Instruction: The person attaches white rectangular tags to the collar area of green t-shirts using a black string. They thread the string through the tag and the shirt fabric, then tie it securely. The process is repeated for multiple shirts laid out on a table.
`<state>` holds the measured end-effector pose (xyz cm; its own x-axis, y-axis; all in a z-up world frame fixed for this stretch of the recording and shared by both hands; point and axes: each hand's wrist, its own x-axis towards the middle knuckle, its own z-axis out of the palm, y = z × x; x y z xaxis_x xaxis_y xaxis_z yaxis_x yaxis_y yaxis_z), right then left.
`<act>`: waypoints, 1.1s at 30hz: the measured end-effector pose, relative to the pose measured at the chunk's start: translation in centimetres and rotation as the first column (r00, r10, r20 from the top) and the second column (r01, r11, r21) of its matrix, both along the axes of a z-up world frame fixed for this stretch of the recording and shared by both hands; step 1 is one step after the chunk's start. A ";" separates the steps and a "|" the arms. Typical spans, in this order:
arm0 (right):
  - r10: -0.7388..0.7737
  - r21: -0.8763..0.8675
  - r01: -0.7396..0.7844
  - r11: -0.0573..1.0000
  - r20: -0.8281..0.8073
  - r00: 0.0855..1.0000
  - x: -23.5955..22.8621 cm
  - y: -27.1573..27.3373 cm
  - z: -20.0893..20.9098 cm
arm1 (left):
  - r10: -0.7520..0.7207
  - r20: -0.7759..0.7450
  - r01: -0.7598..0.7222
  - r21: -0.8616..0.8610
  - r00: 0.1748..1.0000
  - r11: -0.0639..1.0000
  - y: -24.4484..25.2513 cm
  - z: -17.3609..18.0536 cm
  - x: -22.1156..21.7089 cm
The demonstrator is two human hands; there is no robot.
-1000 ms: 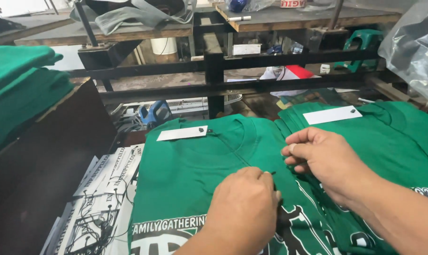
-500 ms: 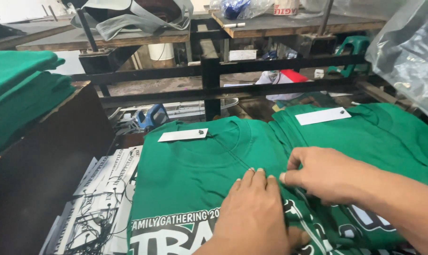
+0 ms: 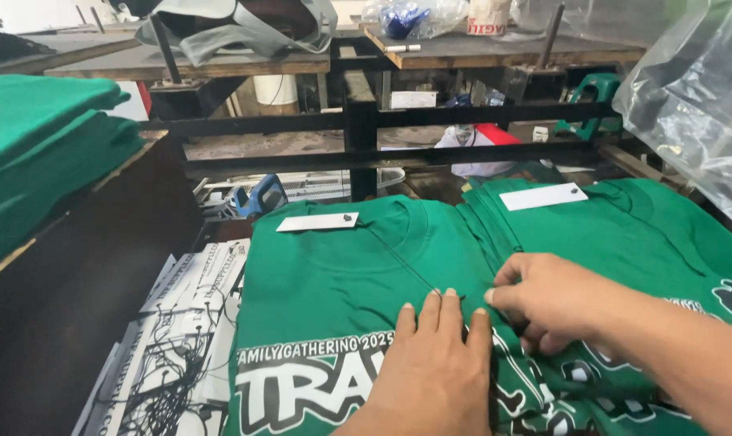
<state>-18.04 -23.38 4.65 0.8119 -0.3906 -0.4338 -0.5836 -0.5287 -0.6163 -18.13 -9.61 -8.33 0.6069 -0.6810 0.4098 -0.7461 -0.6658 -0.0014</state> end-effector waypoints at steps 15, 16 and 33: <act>-0.055 0.242 0.040 0.969 0.053 0.997 -0.2 -1.7 0.1 | 0.000 -0.205 0.036 0.169 0.979 0.985 0.4 3.9 -2.2; -0.055 0.241 0.041 0.970 0.051 0.997 -0.2 -1.9 0.0 | -0.001 -0.206 0.036 0.168 0.978 0.985 0.3 3.6 -2.2; -0.074 0.338 0.039 0.940 0.091 0.993 -0.8 -2.9 -0.7 | 0.086 -0.178 -0.091 -0.020 0.980 0.996 -0.4 4.2 -2.1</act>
